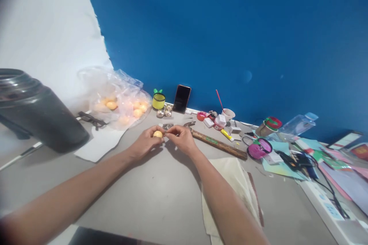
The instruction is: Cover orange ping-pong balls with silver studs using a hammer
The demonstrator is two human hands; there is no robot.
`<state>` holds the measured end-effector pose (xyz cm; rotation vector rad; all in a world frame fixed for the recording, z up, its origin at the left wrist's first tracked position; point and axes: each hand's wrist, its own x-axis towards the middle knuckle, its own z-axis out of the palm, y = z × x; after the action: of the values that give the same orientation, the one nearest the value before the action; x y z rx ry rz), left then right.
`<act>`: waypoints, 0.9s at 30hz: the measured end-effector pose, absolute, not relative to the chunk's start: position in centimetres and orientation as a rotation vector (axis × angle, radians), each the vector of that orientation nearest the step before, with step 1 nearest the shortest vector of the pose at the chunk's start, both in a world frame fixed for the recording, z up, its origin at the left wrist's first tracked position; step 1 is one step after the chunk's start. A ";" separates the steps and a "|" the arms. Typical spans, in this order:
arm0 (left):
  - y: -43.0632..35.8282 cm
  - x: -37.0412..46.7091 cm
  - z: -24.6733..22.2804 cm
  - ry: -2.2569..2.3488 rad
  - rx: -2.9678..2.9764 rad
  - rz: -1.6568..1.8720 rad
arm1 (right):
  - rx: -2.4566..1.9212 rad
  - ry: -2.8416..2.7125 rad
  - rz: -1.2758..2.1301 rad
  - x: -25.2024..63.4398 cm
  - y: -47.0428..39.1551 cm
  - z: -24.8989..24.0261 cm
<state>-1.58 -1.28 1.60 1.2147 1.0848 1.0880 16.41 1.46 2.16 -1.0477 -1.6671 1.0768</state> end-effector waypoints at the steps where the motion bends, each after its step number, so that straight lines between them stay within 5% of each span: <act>1: -1.3 -1.6 1.4 1.076 1.237 1.091 | -1.050 -1.643 1.089 16.5 1.6 2.1; 27: -1.5 -1.6 1.6 1.154 1.455 1.091 | -0.991 -1.517 1.455 17.1 2.0 1.8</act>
<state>-1.65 -1.53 1.60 1.4554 1.1539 1.0906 17.11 2.04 1.78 -0.9914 -1.5175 1.4553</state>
